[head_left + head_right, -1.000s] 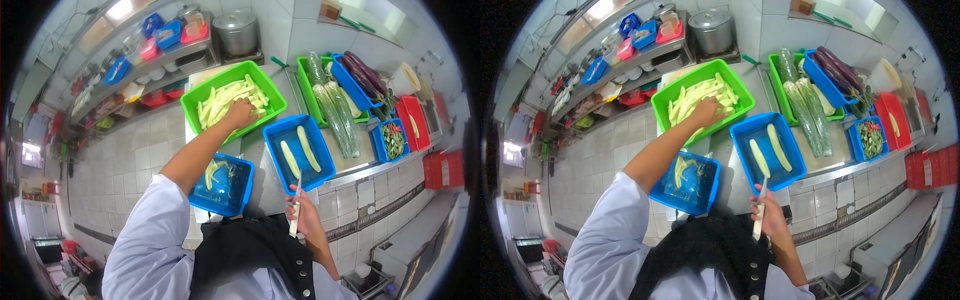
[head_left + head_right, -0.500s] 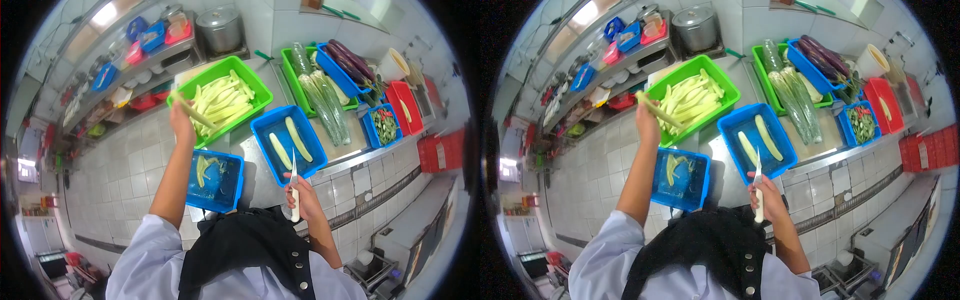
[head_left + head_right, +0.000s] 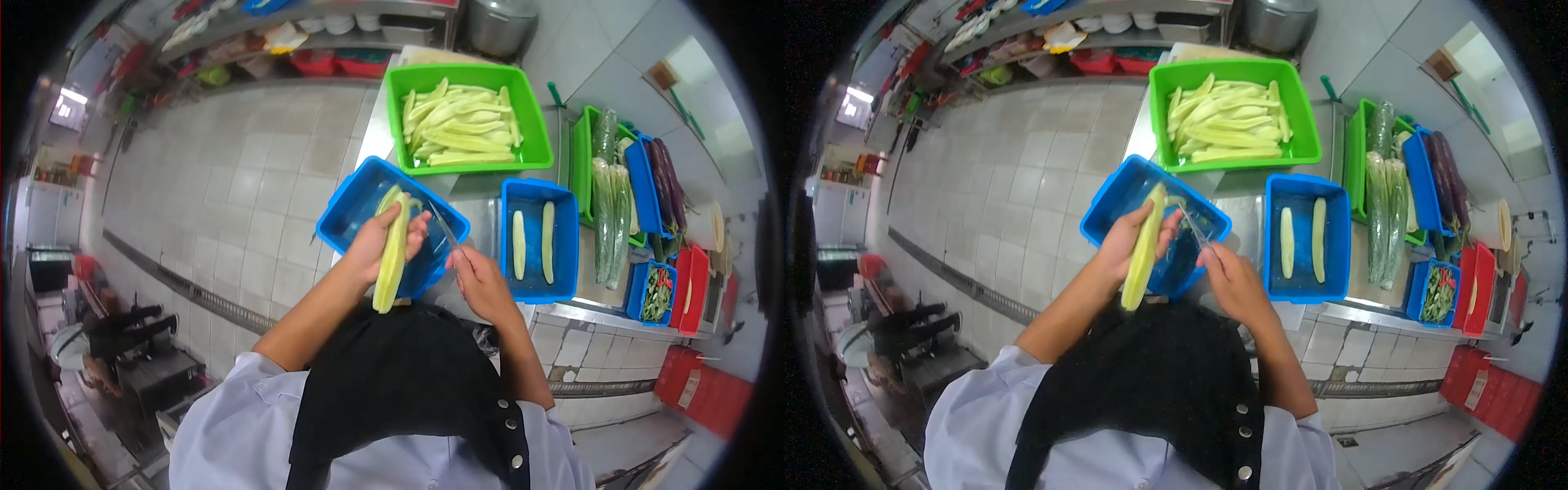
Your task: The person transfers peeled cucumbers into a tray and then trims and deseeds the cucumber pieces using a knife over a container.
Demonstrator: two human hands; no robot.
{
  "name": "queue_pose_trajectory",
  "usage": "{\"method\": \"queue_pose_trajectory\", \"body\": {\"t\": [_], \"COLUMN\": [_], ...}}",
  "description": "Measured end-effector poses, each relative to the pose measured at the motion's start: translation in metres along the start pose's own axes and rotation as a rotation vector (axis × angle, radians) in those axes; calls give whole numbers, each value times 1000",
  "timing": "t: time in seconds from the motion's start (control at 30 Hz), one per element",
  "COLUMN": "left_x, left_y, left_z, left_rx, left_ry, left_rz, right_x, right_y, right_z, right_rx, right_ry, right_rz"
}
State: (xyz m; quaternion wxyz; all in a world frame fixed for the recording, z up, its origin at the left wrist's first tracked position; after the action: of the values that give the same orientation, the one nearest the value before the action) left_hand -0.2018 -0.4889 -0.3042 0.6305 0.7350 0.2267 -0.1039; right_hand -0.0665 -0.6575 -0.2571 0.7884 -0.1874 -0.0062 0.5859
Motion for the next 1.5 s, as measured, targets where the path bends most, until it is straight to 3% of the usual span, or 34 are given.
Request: {"method": "queue_pose_trajectory", "body": {"t": [0.13, 0.17, 0.3, 0.4, 0.43, 0.53, 0.73, 0.87, 1.17, 1.5], "left_x": [-28, -34, -44, -48, -50, -57, -66, -69, -76, -73], "left_y": [8, 19, 29, 30, 30, 35, 36, 34, 33, 20], "left_z": [25, 25, 18, 14, 12, 4, -11, -20, -29, -27], "left_rx": [-69, -30, 85, 150, 180, 195, 243, 269, 329, 303], "left_ry": [-24, -6, -29, -75, -98, -178, -285, -320, -355, -338], "left_rz": [-9, -22, 90, 150, 169, 212, 245, 269, 281, 293], "right_x": [8, 9, 18, 19, 19, 19, 16, 9, 0, -4], "right_y": [-2, -1, -13, -22, -21, -20, -11, -5, 13, 30], "right_z": [20, 14, 35, 40, 40, 45, 59, 65, 75, 62], "right_rx": [-147, -168, -324, -421, -430, -465, -524, -424, -631, -373], "right_ry": [45, -18, -156, -89, -211, -259, -75, -96, -101, -11], "right_rz": [118, 22, 3, 32, -16, -27, 69, -60, -103, -59]}}
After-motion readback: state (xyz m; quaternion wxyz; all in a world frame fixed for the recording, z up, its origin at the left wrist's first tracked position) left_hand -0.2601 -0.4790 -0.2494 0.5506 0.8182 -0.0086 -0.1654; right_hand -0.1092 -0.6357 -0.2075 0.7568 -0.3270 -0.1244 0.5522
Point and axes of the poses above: each hand's wrist, its own x-axis towards the middle knuckle, its own y-axis out of the palm, z = x × y, the point moved 4 cm from there along x, towards the middle knuckle, and after that the axes turned 2 degrees about z, right-handed, at the moved point
